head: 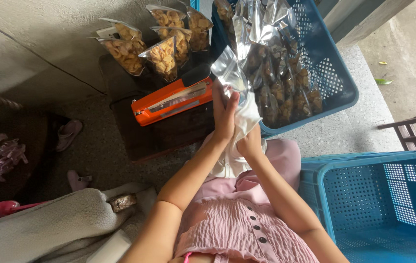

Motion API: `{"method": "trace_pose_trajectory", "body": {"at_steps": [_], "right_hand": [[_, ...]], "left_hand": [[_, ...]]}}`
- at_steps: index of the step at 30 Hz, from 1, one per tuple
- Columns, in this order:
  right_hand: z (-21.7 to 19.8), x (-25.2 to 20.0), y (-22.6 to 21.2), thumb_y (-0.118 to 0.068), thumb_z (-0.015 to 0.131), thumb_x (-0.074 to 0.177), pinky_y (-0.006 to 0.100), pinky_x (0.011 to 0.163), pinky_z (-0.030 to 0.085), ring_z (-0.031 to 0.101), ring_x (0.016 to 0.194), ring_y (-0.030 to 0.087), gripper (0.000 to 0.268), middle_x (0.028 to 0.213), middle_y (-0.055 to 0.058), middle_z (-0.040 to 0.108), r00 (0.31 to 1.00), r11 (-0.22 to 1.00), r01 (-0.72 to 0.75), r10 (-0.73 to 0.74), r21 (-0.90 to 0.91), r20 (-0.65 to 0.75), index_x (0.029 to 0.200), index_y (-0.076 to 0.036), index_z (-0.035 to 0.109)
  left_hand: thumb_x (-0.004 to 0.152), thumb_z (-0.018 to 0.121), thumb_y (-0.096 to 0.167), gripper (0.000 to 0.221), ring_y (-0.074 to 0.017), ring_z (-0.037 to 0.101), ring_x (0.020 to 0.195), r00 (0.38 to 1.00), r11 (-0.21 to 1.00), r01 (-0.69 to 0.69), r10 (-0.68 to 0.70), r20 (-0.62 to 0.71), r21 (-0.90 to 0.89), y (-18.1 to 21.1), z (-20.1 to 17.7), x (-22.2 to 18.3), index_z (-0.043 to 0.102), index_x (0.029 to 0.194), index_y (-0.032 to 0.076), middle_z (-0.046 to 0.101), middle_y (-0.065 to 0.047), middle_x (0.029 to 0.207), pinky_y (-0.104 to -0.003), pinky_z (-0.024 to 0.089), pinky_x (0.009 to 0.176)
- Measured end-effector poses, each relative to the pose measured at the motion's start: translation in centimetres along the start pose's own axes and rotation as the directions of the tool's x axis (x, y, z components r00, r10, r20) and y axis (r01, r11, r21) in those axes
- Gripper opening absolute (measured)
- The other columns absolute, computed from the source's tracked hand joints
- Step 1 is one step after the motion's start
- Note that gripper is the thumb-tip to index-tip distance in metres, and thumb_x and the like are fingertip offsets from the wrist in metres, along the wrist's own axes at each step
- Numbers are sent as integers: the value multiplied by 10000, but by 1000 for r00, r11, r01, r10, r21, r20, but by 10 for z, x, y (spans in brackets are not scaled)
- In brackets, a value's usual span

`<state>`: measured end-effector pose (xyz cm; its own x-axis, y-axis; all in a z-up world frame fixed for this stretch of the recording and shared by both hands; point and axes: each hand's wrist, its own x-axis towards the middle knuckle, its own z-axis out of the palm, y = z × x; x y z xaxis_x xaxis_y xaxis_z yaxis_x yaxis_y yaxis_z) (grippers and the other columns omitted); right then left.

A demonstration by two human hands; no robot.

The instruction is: The person transfers snack pieces from a cloth bundle into clear plastic bags, then uses an orange heat sealer to close each bag. The sealed bags are placed into a blue basket. The person repeats this process for multiple bags throughout the clip.

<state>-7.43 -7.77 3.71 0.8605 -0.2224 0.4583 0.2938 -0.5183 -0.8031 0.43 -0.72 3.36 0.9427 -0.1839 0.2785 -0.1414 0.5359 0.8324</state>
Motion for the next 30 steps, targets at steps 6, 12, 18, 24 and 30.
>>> {"method": "trace_pose_trajectory", "body": {"at_steps": [6,12,18,24,30], "right_hand": [[-5,-12,-13,-108,564,939,424,888,518,678,988,374,291,1087,223,699,997,995,-62,58,81,59,1171,47,647],[-22,6,-2,-112,582,976,443,801,532,695,917,374,193,994,183,710,998,997,17,-12,-78,56,1086,12,682],[-7,-30,32,-106,638,888,484,832,506,660,940,412,169,979,195,700,991,962,130,-117,-242,68,1010,-9,703],[-13,-62,87,-185,617,936,370,783,564,691,900,226,227,990,89,695,838,628,-475,536,616,99,1122,-58,650],[-30,-68,83,-191,648,990,347,800,590,694,910,181,255,1036,57,677,805,291,-236,593,927,19,1200,-54,606]], "left_hand": [[1061,613,381,557,-96,368,885,991,988,126,-121,59,-93,8,1,16,403,1454,48,409,-5,1065,-249,329,781],[1076,604,381,434,-61,394,932,986,987,134,-124,107,-90,10,11,-20,410,1335,91,423,25,1086,-237,362,848],[1033,610,382,477,-71,400,892,998,996,30,-24,65,-79,6,6,5,430,1355,80,437,18,1074,-236,360,801],[1037,510,564,718,-131,481,1334,969,965,229,-213,124,-128,-9,-15,28,442,1466,-8,541,-52,1377,-270,335,1163],[1005,355,704,930,-190,244,1471,859,850,500,-511,30,168,-29,-22,38,184,1650,56,291,-56,1615,-440,280,1086]]}}
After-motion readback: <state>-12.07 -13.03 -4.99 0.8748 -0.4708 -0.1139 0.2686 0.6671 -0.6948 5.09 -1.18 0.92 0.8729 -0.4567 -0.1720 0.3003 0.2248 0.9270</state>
